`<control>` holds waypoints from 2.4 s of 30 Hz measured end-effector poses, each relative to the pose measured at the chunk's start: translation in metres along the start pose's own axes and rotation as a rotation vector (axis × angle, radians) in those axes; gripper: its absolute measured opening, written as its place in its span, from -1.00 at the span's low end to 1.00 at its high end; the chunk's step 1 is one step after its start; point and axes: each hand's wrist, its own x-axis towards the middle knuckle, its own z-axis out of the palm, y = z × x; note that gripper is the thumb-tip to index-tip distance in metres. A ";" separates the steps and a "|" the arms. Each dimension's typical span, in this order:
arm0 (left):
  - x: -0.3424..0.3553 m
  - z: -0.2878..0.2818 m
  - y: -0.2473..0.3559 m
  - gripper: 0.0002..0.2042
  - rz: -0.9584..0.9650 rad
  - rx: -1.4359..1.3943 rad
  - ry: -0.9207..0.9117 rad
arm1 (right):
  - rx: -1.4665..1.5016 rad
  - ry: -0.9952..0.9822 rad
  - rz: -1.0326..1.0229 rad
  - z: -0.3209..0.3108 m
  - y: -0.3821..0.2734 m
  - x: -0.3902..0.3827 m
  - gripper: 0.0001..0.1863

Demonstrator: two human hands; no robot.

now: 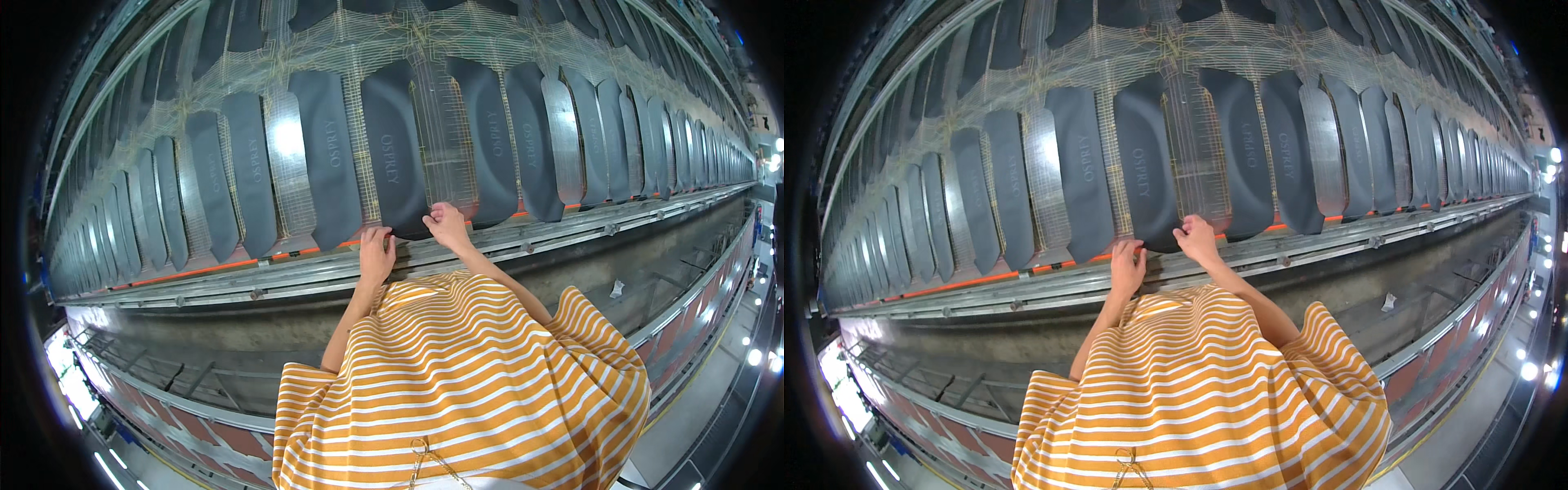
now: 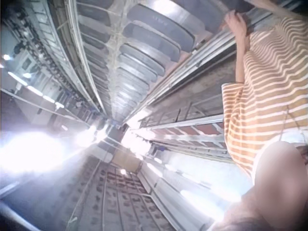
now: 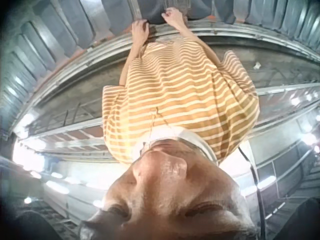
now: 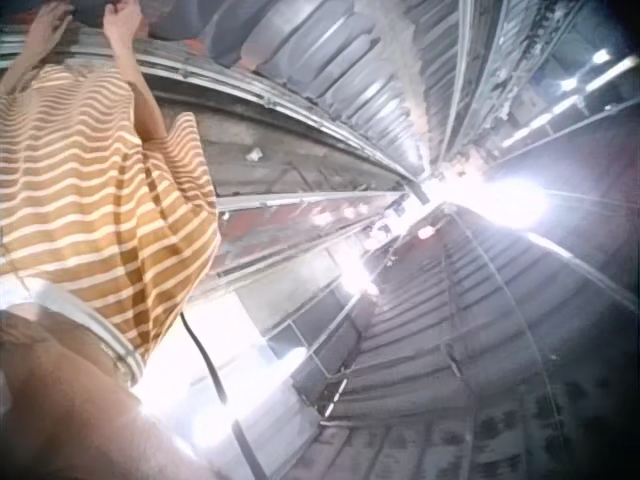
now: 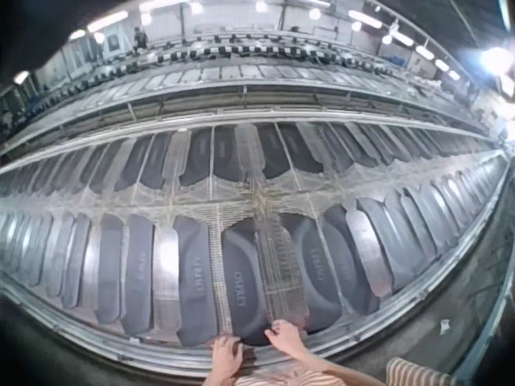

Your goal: The person repeatedly picks up black shoe parts from a conveyor belt, turns them over to inspect both sides, and places them back onto the belt. The person handles the parts one at a time in a continuous loop.

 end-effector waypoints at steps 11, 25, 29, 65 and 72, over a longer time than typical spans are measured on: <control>0.000 0.030 0.000 -0.69 -0.720 -0.598 0.198 | 0.575 -0.634 0.268 -0.011 -0.018 0.045 -0.70; 0.089 -0.050 0.080 -0.86 -0.709 -1.148 0.304 | 0.831 -0.493 0.168 -0.079 -0.133 0.008 -0.78; 0.090 -0.143 0.192 -0.88 -0.490 -1.232 0.364 | 0.638 -0.444 -0.297 -0.146 -0.206 -0.032 -0.78; -0.004 0.018 0.033 -0.84 -1.124 -1.464 0.246 | -0.010 -0.242 -0.558 -0.031 -0.260 0.395 -0.61; 0.013 0.037 0.007 -0.85 -1.135 -1.447 0.201 | 0.090 0.000 -0.713 -0.079 -0.220 0.338 -0.59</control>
